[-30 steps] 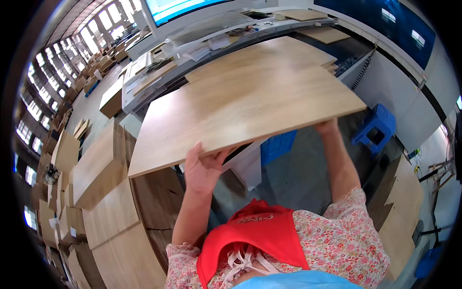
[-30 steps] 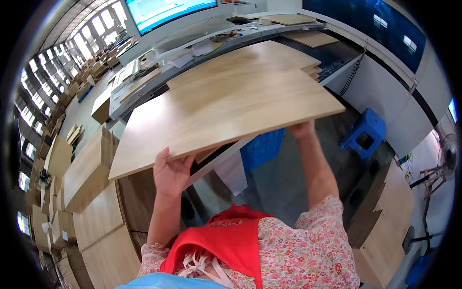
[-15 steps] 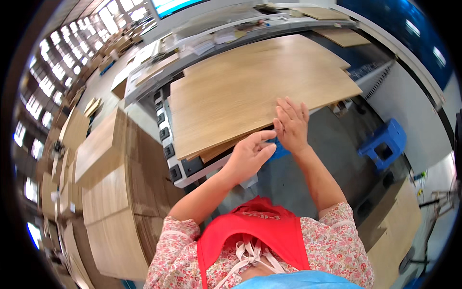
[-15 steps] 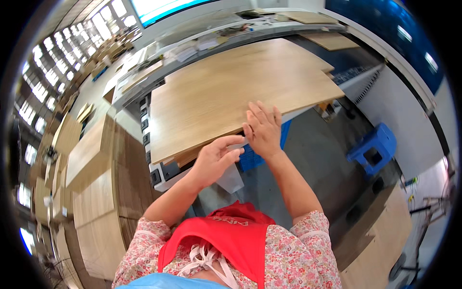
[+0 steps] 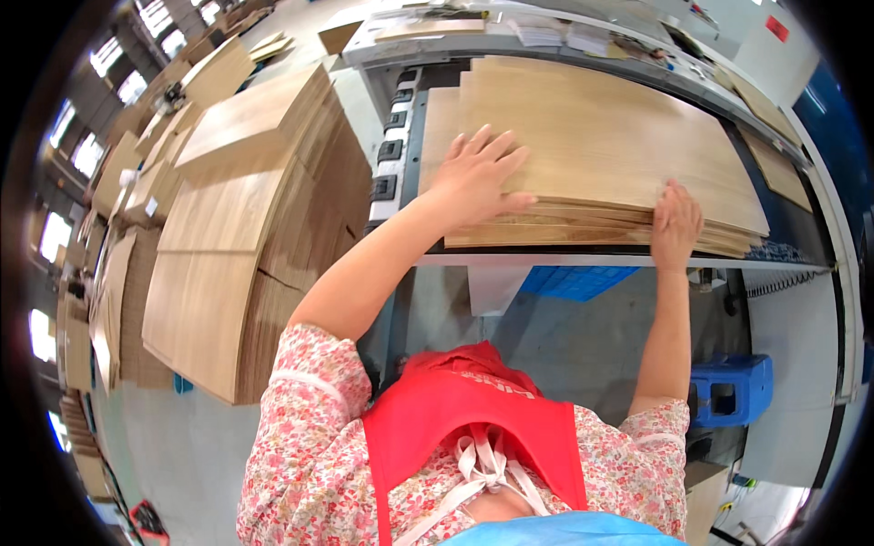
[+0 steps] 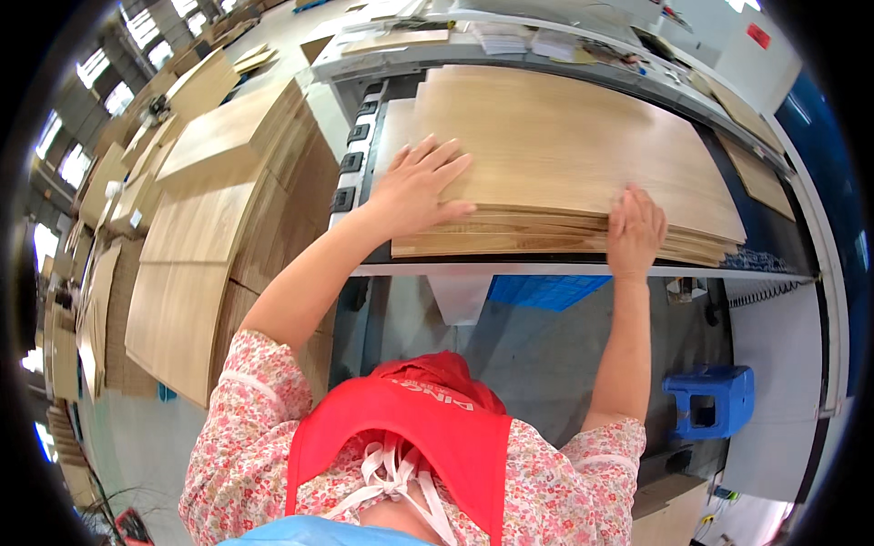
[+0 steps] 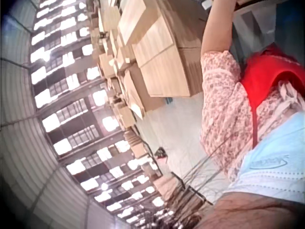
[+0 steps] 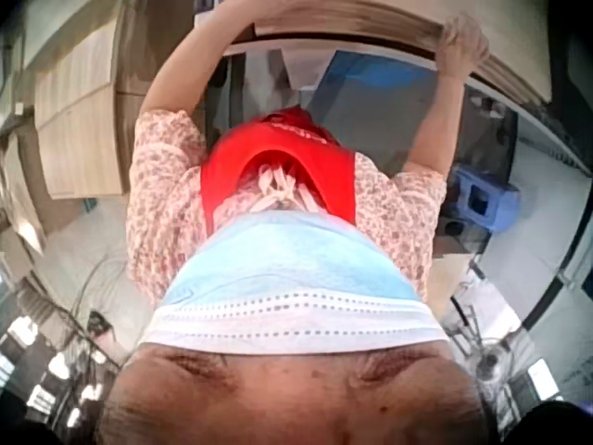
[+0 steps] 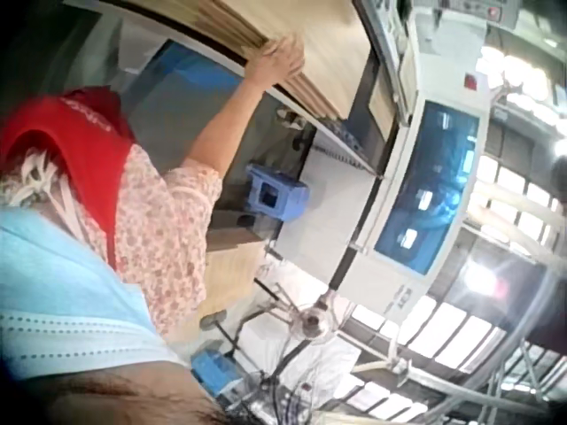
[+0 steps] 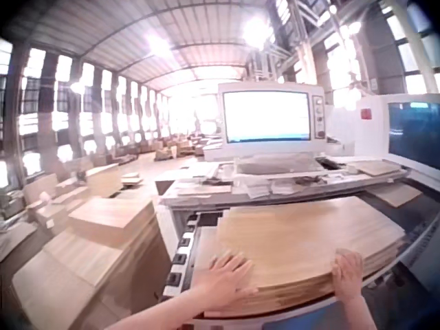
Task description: The person picks up wooden boards from a machine table, turns them over by hand, and stacks them onto a pile of boards.
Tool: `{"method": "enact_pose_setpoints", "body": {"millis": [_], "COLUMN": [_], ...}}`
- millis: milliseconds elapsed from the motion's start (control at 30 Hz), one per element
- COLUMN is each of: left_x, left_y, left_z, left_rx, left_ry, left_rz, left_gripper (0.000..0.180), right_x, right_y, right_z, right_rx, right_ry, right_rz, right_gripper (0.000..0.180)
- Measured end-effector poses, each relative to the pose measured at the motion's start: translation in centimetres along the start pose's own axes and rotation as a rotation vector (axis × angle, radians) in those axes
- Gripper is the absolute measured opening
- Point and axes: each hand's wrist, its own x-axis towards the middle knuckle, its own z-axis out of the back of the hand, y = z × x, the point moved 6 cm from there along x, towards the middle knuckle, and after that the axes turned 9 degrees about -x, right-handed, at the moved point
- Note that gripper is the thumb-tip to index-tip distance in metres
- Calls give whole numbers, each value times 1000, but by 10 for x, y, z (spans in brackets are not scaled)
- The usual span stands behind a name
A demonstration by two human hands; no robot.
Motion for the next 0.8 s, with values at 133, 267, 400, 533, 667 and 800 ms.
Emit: {"method": "enact_pose_setpoints", "body": {"millis": [133,267,400,533,667,800], "left_x": [30,46,52,6,-71,-161], "left_y": [-7,-11,-18,12,95,225], "left_z": [-15,-21,-25,-11,22,37], "left_rx": [-74,-72,-131,-330,170,330], "left_ry": [117,136,153,2,-115,-20], "left_rz": [52,89,14,-154,-93,95], "left_gripper": [73,74,70,58,47,42], "right_x": [10,18,15,19,34,52], "right_y": [-35,-61,-97,-89,-96,-97], "right_z": [-32,-56,-71,-70,-77,-83], "right_rx": [28,84,109,97,88,-140], "right_ry": [136,169,259,273,434,692], "right_rz": [-88,-57,-77,-88,-155,-255], "right_gripper": [40,38,38,37,39,38]}}
